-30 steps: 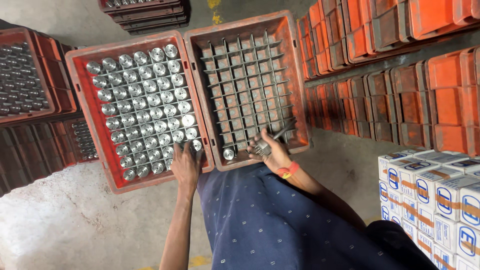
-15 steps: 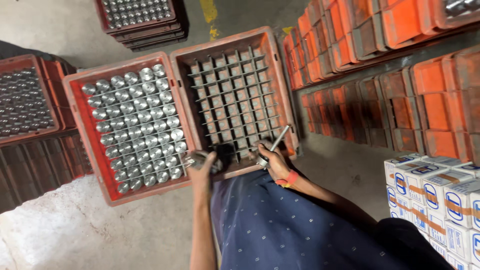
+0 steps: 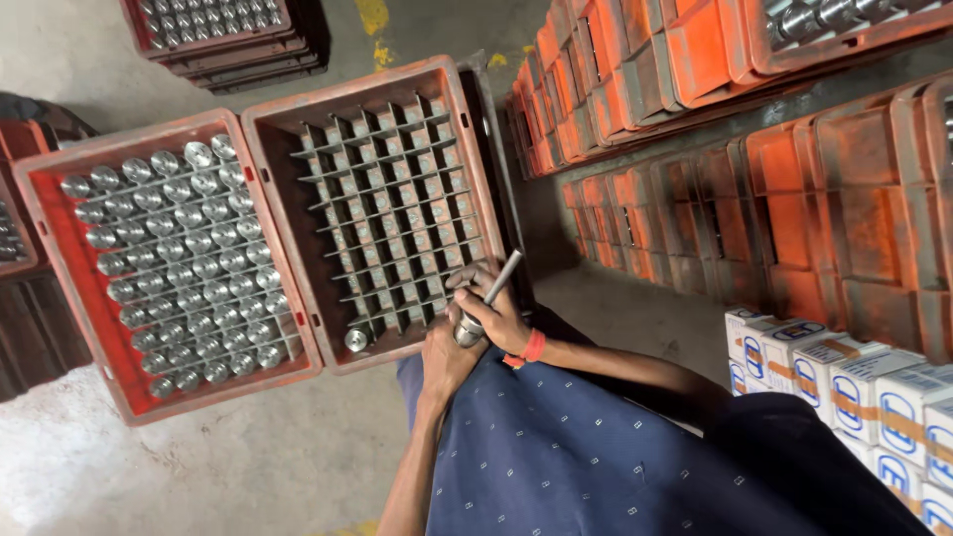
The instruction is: The person picks small turned metal parts one at a time from a red tray and places each into a compartment of a divided plastic crate, while holding a metal rod in the other hand. The person continues transferring parts until the crate compartments fill with parts placed upright.
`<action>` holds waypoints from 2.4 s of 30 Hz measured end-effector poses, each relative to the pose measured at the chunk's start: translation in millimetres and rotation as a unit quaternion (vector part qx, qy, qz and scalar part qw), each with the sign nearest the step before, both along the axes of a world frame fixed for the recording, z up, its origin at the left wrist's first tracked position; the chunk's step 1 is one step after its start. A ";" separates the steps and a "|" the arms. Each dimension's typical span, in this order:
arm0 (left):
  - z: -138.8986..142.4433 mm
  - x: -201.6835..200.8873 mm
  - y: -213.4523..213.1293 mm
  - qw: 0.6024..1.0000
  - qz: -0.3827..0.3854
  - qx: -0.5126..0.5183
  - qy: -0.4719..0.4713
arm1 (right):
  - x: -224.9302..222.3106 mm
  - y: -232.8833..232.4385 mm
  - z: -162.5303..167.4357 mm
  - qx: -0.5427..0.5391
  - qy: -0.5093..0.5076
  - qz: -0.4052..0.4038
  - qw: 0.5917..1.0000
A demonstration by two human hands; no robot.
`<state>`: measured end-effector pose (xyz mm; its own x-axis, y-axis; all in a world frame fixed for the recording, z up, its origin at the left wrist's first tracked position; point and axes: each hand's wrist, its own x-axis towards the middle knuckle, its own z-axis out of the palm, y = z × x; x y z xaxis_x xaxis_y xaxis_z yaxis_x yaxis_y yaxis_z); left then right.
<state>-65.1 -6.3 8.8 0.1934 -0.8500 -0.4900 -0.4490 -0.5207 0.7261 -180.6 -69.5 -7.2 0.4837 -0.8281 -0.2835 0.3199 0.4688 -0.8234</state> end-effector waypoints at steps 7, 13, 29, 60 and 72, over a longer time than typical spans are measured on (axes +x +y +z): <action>4.6 -2.4 14.8 0.997 -0.008 0.041 0.064 | -15.3 -10.9 -35.0 0.156 -0.016 -0.023 0.987; 29.3 75.2 33.7 0.990 -0.042 -0.008 -0.135 | -35.7 -28.7 -46.6 0.099 0.007 -0.108 0.989; -25.1 210.6 61.9 0.976 -0.060 -0.174 -0.121 | 36.5 37.4 -71.4 0.153 0.044 -0.201 0.966; -19.2 126.9 52.9 0.969 0.167 -0.172 0.054 | 74.9 36.9 -16.0 0.167 0.089 -0.073 0.979; -6.0 37.1 19.5 0.996 -0.006 0.067 0.054 | 29.3 13.5 10.8 -0.015 -0.015 0.074 0.997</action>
<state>-28.0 13.2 2.8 0.1233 -0.7779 -0.6161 -0.3783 -0.6108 0.6955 -151.3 -56.0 3.6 0.6083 -0.7556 -0.2430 0.2740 0.4872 -0.8292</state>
